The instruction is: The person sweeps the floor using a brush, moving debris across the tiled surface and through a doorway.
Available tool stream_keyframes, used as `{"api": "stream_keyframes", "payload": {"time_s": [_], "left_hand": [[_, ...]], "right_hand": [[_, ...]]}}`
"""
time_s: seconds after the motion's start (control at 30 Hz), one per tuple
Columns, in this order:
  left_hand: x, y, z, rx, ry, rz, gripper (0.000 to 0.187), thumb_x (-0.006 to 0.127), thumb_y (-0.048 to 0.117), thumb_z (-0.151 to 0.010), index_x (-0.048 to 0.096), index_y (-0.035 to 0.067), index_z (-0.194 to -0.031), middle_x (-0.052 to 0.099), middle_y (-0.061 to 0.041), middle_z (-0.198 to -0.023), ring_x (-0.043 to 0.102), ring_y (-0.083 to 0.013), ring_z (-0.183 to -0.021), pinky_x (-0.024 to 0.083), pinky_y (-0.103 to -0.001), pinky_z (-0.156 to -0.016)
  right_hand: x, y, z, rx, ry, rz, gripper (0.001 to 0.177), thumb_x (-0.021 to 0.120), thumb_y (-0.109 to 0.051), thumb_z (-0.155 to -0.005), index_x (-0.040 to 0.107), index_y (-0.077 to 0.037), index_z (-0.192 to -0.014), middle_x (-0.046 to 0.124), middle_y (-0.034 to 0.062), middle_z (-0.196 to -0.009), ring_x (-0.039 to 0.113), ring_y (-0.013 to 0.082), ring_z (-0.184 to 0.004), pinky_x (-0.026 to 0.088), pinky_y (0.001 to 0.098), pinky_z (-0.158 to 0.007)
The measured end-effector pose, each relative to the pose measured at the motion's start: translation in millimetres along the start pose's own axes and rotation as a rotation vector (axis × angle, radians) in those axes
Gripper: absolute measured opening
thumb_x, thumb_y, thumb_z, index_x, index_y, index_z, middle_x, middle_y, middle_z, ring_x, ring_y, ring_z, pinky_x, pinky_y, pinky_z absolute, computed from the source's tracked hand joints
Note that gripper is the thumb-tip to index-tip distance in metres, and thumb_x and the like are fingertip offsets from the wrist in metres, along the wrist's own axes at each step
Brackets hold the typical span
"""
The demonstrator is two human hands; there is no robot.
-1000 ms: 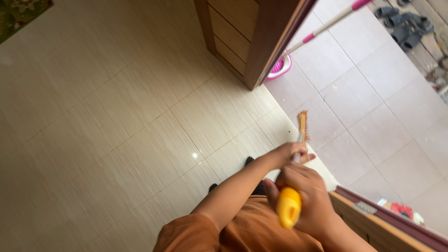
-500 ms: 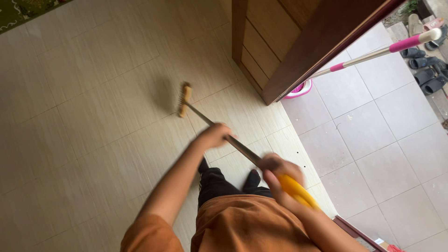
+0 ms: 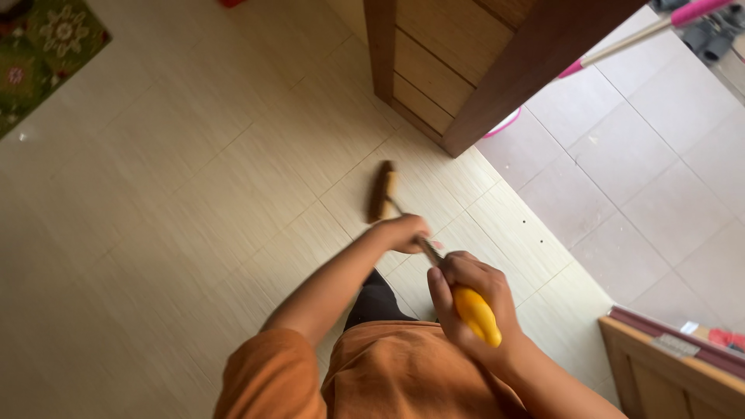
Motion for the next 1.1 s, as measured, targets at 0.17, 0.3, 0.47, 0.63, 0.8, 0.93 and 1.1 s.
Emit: {"api": "stream_keyframes", "payload": {"time_s": [0.17, 0.3, 0.47, 0.63, 0.8, 0.93, 1.1], "left_hand": [[28.1, 54.0, -38.3, 0.129, 0.121, 0.337, 0.037, 0.075, 0.024, -0.095, 0.058, 0.004, -0.07, 0.058, -0.012, -0.068, 0.049, -0.0186, -0.062, 0.047, -0.035, -0.063], [25.8, 99.7, -31.9, 0.395, 0.253, 0.54, 0.02, 0.071, 0.015, -0.097, 0.061, 0.003, -0.085, 0.063, -0.008, -0.091, 0.059, -0.0134, -0.08, 0.051, -0.031, -0.073], [31.8, 141.0, -8.4, -0.173, -0.203, 1.03, 0.015, 0.057, 0.012, -0.099, 0.066, 0.006, -0.088, 0.068, -0.008, -0.088, 0.066, -0.0083, -0.086, 0.054, -0.03, -0.075], [-32.4, 175.2, 69.1, 0.154, -0.089, -0.128, 0.043, 0.066, 0.038, -0.101, 0.063, 0.007, -0.072, 0.068, -0.012, -0.083, 0.066, -0.0224, -0.076, 0.052, -0.038, -0.077], [-89.1, 109.6, 111.1, -0.153, -0.205, -0.294, 0.023, 0.068, 0.028, -0.095, 0.069, 0.01, -0.082, 0.071, -0.011, -0.084, 0.07, -0.0236, -0.081, 0.055, -0.04, -0.076], [-143.1, 29.6, 121.5, -0.192, -0.115, -0.471, 0.012, 0.079, 0.019, -0.084, 0.074, 0.008, -0.087, 0.073, -0.016, -0.088, 0.07, -0.0305, -0.086, 0.056, -0.042, -0.076], [-152.3, -68.8, 111.1, -0.314, -0.028, -0.431, 0.02, 0.081, 0.023, -0.08, 0.071, 0.008, -0.073, 0.071, -0.015, -0.081, 0.069, -0.032, -0.077, 0.055, -0.043, -0.068]], "right_hand": [[34.3, -44.8, -8.8, -0.231, 0.014, 0.172, 0.024, 0.076, -0.011, -0.081, 0.056, -0.006, -0.07, 0.058, 0.012, -0.066, 0.056, 0.0321, -0.065, 0.045, 0.0421, -0.059], [59.0, -43.4, -24.4, -0.151, -0.022, 0.208, 0.031, 0.082, -0.019, -0.084, 0.058, -0.008, -0.07, 0.06, 0.0079, -0.063, 0.059, 0.0277, -0.065, 0.047, 0.0418, -0.06], [24.2, -71.8, 7.7, -0.221, 0.037, 0.128, 0.03, 0.083, -0.021, -0.081, 0.057, -0.01, -0.071, 0.06, 0.0044, -0.062, 0.057, 0.0202, -0.058, 0.044, 0.037, -0.052], [-1.0, -114.2, 46.0, -0.371, 0.232, -0.158, 0.036, 0.072, -0.016, -0.094, 0.044, -0.012, -0.071, 0.049, 0.0002, -0.061, 0.051, 0.0136, -0.056, 0.043, 0.032, -0.052], [9.1, -85.0, 45.5, -0.366, 0.308, -0.49, 0.027, 0.059, -0.013, -0.104, 0.046, -0.009, -0.08, 0.05, 0.0011, -0.066, 0.051, 0.0117, -0.062, 0.047, 0.0332, -0.062], [52.9, -19.4, 16.1, -0.228, 0.247, -0.542, 0.022, 0.056, -0.006, -0.105, 0.047, -0.007, -0.085, 0.058, 0.0081, -0.074, 0.057, 0.0188, -0.073, 0.052, 0.0381, -0.081], [109.4, 12.7, -17.5, -0.155, 0.162, -0.342, 0.021, 0.06, 0.001, -0.099, 0.05, -0.007, -0.081, 0.064, 0.0085, -0.078, 0.066, 0.0216, -0.076, 0.059, 0.0374, -0.095]]}}
Point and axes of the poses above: each hand's wrist, its own z-axis away from the middle knuckle, its own x-axis out of the palm, y = z × x, the point moved 6 cm from there along -z, towards the middle knuckle
